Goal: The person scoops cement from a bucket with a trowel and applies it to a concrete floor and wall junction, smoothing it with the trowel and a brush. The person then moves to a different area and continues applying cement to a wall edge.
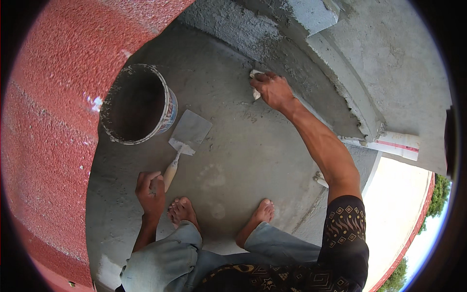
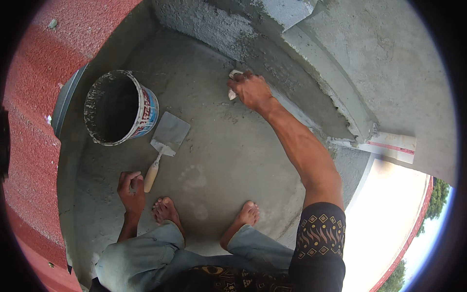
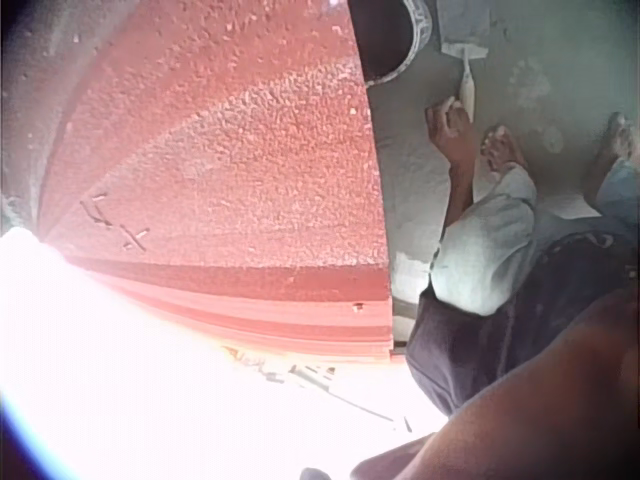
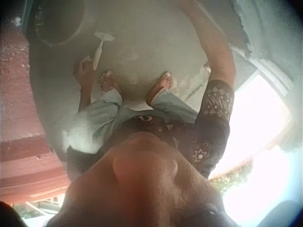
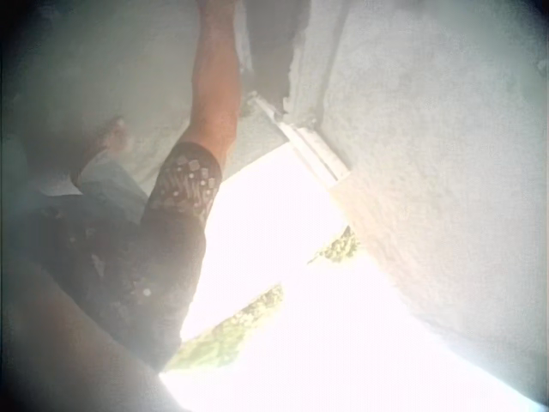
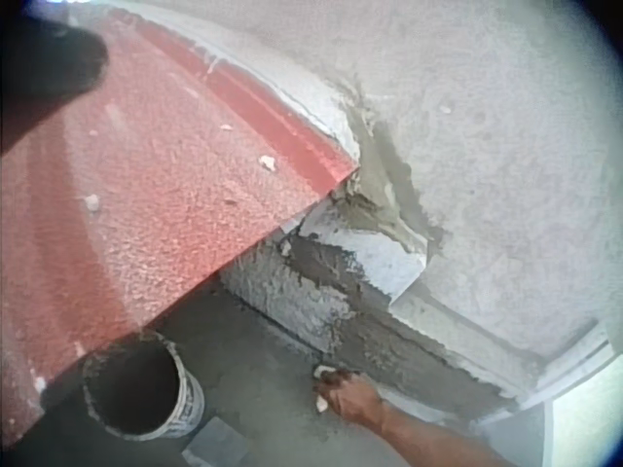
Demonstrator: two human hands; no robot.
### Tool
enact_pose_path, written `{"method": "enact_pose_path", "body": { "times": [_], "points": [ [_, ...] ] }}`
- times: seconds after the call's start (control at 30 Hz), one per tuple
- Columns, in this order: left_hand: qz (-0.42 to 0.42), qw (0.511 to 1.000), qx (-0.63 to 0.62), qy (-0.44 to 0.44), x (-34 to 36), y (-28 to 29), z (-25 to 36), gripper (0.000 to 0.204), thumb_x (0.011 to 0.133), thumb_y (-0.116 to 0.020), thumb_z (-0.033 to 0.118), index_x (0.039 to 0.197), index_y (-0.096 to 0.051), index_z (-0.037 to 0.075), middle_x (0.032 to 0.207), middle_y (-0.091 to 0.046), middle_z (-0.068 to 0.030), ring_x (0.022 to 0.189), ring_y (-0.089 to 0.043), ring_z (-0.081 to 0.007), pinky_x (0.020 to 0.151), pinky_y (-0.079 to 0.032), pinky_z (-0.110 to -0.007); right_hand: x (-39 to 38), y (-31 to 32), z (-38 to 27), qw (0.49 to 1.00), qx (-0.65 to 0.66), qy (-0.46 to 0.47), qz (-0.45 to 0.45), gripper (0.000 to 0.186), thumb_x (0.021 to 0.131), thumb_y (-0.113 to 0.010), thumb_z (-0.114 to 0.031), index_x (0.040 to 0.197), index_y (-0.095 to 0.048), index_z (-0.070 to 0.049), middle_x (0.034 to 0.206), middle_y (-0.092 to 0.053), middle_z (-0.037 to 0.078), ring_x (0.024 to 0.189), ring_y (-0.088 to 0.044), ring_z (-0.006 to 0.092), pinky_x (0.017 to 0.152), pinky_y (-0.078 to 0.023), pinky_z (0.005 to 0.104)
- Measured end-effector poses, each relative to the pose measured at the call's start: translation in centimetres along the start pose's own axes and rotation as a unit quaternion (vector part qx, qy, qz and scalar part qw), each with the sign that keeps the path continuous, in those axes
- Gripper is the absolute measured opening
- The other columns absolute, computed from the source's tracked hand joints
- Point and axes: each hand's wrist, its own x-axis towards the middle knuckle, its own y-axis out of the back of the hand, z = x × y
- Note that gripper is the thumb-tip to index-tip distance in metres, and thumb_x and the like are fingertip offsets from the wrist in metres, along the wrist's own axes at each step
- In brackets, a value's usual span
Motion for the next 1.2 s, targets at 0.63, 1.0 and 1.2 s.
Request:
{"method": "enact_pose_path", "body": {
  "times": [0.63, 1.0, 1.2],
  "points": [
    [-0.013, 1.0, -0.009, 0.014, 0.0, 1.8, -0.2, 0.019, 0.092, -0.07, -0.006, 0.108, -0.074, 0.005, 0.093, -0.065, -0.0051, 0.071, -0.055, -0.0142, 0.065, -0.044, -0.033, 2.0, 0.1, -2.1, 0.984, 0.002, -0.06, 0.169, 0.031, 0.094, -0.067, -0.013, 0.124, -0.073, -0.023, 0.139, -0.063, 0.012, 0.127, -0.064, 0.0379, 0.085, -0.064, 0.0585],
    [-0.011, 0.999, -0.018, 0.032, -0.3, 1.8, -0.2, 0.019, 0.093, -0.07, -0.005, 0.109, -0.075, 0.005, 0.092, -0.066, -0.0062, 0.07, -0.056, -0.015, 0.064, -0.045, -0.034, -0.4, 3.5, -0.2, 0.959, -0.004, -0.066, 0.276, 0.023, 0.09, -0.076, -0.013, 0.112, -0.072, -0.018, 0.125, -0.069, 0.01, 0.111, -0.071, 0.0359, 0.08, -0.063, 0.0537],
    [-0.016, 0.999, -0.024, 0.046, -0.6, 2.2, -0.6, 0.018, 0.095, -0.069, -0.004, 0.11, -0.074, 0.005, 0.092, -0.065, -0.0042, 0.071, -0.056, -0.0126, 0.063, -0.043, -0.032, -2.6, 6.1, 0.4, 0.934, 0.044, -0.051, 0.35, 0.019, 0.086, -0.078, -0.008, 0.105, -0.074, -0.014, 0.118, -0.073, 0.009, 0.102, -0.072, 0.0346, 0.076, -0.061, 0.0495]
  ]
}}
